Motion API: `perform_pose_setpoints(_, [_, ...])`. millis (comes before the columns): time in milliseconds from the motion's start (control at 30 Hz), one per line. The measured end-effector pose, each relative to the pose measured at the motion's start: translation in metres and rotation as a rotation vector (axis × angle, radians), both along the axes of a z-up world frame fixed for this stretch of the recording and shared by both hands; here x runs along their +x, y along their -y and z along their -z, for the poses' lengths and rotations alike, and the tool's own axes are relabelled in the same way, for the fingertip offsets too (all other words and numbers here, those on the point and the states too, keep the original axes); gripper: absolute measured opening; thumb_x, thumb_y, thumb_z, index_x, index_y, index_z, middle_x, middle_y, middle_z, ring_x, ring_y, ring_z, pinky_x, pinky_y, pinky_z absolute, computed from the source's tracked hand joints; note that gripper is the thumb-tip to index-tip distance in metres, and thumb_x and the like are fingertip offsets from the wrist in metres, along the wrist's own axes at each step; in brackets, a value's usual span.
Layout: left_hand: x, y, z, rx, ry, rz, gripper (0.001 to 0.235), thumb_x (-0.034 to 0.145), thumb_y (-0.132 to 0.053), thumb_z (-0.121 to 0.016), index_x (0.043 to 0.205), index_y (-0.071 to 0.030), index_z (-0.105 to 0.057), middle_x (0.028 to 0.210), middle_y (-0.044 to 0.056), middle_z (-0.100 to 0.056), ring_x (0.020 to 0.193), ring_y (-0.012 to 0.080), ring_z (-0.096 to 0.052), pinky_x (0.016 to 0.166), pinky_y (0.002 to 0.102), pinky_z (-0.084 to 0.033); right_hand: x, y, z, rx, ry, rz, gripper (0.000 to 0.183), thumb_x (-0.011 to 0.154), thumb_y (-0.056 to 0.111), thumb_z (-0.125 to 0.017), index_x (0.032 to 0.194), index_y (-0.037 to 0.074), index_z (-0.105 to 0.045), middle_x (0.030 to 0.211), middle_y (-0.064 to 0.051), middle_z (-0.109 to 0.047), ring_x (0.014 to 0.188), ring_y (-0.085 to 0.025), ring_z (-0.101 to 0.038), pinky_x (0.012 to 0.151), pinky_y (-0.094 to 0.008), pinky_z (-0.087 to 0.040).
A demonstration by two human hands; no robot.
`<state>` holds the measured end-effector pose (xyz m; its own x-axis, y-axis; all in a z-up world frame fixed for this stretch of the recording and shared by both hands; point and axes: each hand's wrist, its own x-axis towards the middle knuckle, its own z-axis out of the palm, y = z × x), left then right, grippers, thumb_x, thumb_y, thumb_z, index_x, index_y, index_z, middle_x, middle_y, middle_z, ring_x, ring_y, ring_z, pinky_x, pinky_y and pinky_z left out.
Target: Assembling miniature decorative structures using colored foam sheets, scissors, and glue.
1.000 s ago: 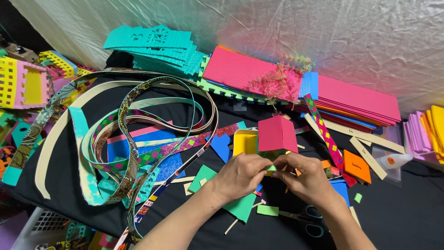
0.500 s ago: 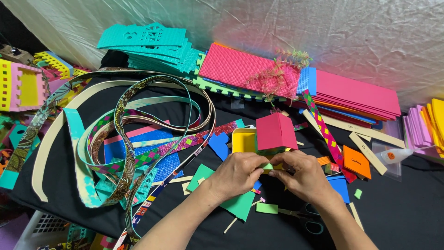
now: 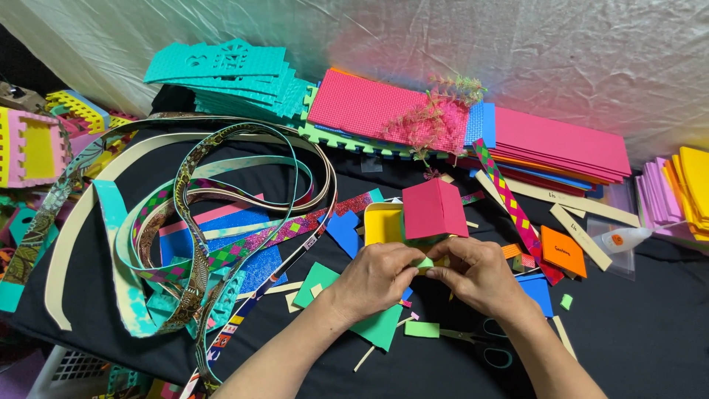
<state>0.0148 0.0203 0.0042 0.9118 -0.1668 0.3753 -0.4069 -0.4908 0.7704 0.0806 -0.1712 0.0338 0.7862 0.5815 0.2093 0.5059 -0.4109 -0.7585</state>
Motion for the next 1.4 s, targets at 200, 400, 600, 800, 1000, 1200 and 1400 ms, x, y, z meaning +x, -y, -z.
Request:
perform_pose_setpoints(200, [-0.0007, -0.0019, -0.0020, 0.006, -0.022, 0.019, 0.022, 0.088, 0.004, -0.070, 0.110, 0.004, -0.072, 0.087, 0.021, -0.074, 0.080, 0.0381, -0.075, 0.065, 0.040, -0.063, 0.0015, 0.0011, 0.0034, -0.008, -0.016, -0.009, 0.018, 0.066, 0.006, -0.090, 0.083, 0.008, -0.083, 0.042, -0.005, -0.050, 0.045, -0.019, -0.052, 0.045, -0.031, -0.050])
perform_pose_setpoints(400, [-0.0009, -0.0037, -0.0007, -0.007, -0.060, 0.026, 0.023, 0.088, 0.004, -0.071, 0.110, 0.002, -0.073, 0.086, 0.019, -0.074, 0.079, 0.0359, -0.075, 0.064, 0.039, -0.063, 0.0022, 0.0031, 0.0073, -0.020, -0.035, -0.015, 0.018, 0.066, 0.007, -0.090, 0.082, 0.008, -0.083, 0.043, -0.006, -0.050, 0.045, -0.020, -0.053, 0.046, -0.033, -0.050])
perform_pose_setpoints(600, [-0.0012, -0.0028, -0.0037, 0.023, -0.068, 0.035, 0.022, 0.088, 0.004, -0.070, 0.110, 0.003, -0.073, 0.087, 0.020, -0.074, 0.080, 0.0364, -0.076, 0.064, 0.038, -0.063, 0.0056, 0.0039, 0.0054, -0.022, -0.088, -0.026, 0.017, 0.068, 0.005, -0.089, 0.084, 0.005, -0.082, 0.046, -0.008, -0.056, 0.046, -0.019, -0.054, 0.045, -0.030, -0.052])
perform_pose_setpoints(800, [-0.0014, -0.0023, -0.0073, 0.032, -0.063, 0.033, 0.022, 0.089, 0.005, -0.070, 0.110, 0.003, -0.073, 0.087, 0.020, -0.074, 0.079, 0.0364, -0.076, 0.064, 0.038, -0.064, 0.0046, 0.0007, -0.0011, -0.012, -0.098, -0.020, 0.018, 0.069, 0.006, -0.089, 0.084, 0.002, -0.081, 0.049, -0.011, -0.060, 0.048, -0.020, -0.057, 0.045, -0.032, -0.052])
perform_pose_setpoints(1000, [0.0009, -0.0027, -0.0031, 0.065, -0.053, 0.029, 0.022, 0.090, 0.003, -0.069, 0.112, 0.005, -0.072, 0.089, 0.021, -0.074, 0.081, 0.0382, -0.075, 0.064, 0.040, -0.063, 0.0044, -0.0004, -0.0017, -0.004, -0.086, -0.021, 0.016, 0.069, 0.004, -0.088, 0.083, 0.003, -0.081, 0.048, -0.009, -0.058, 0.048, -0.018, -0.056, 0.043, -0.029, -0.052])
perform_pose_setpoints(1200, [-0.0013, -0.0037, -0.0076, 0.068, -0.058, 0.036, 0.022, 0.089, 0.004, -0.070, 0.111, 0.005, -0.071, 0.089, 0.023, -0.074, 0.082, 0.0394, -0.076, 0.065, 0.041, -0.063, 0.0047, -0.0007, 0.0007, 0.009, -0.088, -0.021, 0.017, 0.069, 0.005, -0.089, 0.084, 0.003, -0.081, 0.049, -0.009, -0.057, 0.049, -0.019, -0.056, 0.043, -0.030, -0.052])
perform_pose_setpoints(1400, [0.0000, -0.0051, 0.0006, 0.091, -0.053, 0.043, 0.023, 0.088, 0.002, -0.070, 0.111, 0.006, -0.071, 0.086, 0.022, -0.074, 0.079, 0.0390, -0.075, 0.066, 0.040, -0.062, 0.0042, 0.0014, 0.0051, 0.002, -0.087, -0.018, 0.018, 0.069, 0.005, -0.089, 0.084, 0.003, -0.080, 0.048, -0.007, -0.055, 0.050, -0.018, -0.056, 0.045, -0.030, -0.052])
